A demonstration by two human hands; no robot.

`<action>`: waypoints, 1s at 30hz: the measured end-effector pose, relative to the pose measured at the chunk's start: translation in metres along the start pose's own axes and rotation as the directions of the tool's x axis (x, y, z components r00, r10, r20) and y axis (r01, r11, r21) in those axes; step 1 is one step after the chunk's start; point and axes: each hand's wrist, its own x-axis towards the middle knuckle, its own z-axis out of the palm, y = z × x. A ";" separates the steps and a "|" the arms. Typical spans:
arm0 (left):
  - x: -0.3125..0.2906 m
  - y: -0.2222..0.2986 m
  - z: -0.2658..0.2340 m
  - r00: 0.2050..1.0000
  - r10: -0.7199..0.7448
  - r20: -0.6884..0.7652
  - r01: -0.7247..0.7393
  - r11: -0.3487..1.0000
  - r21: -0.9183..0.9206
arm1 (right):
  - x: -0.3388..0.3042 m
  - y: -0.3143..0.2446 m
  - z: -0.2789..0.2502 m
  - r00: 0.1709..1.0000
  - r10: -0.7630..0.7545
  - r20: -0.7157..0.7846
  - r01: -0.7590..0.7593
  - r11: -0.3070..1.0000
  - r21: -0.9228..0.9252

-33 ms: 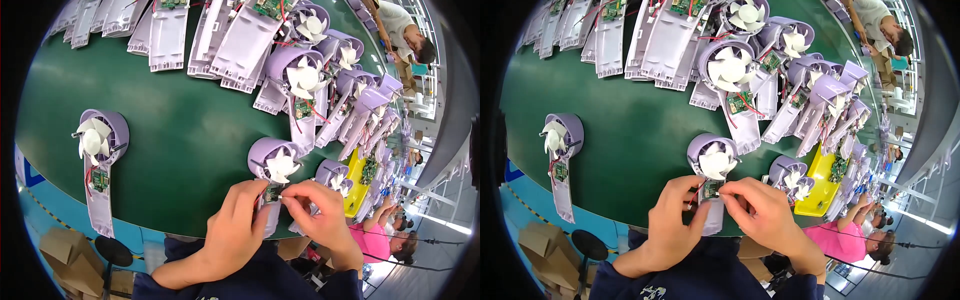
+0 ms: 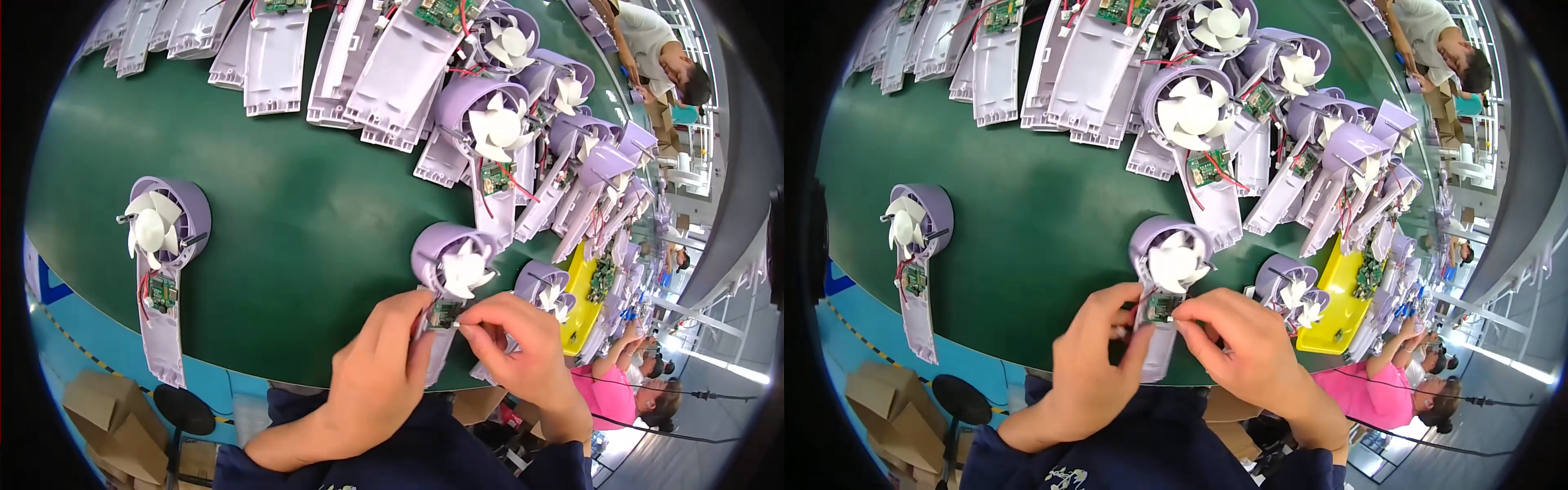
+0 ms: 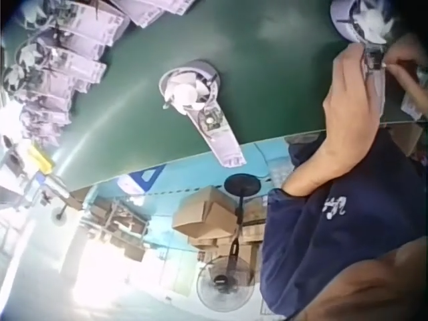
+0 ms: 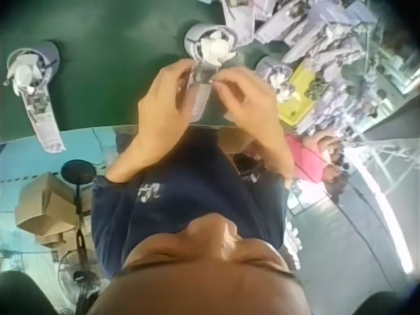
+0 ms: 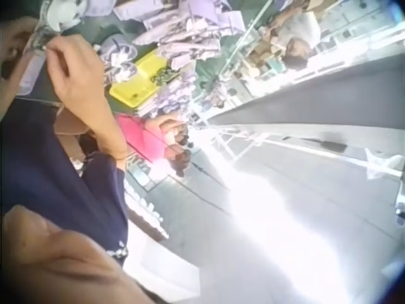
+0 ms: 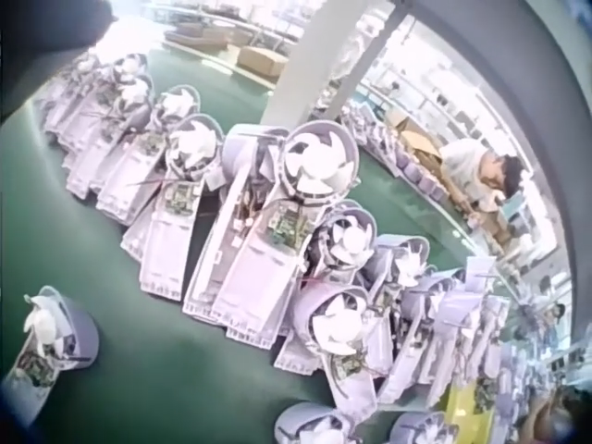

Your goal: The person connects wire connectors into circuit boards, fits them into handheld fan housings, and arranges the assembled fan bodies on the table by hand.

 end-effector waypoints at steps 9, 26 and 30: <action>0.053 0.012 -0.056 0.948 0.211 0.240 -0.275 0.920 0.278 | 0.000 -0.007 0.004 0.959 -0.262 -0.111 0.194 0.889 -0.415; 0.004 -0.015 -0.035 0.866 0.142 -0.479 -0.177 0.984 -0.029 | 0.035 -0.016 -0.001 0.929 -0.368 -0.031 0.308 0.820 -0.483; 0.006 0.004 -0.018 0.938 -0.239 -0.251 -0.095 0.520 -0.849 | 0.030 -0.011 0.001 0.940 -0.333 -0.077 0.281 0.882 -0.378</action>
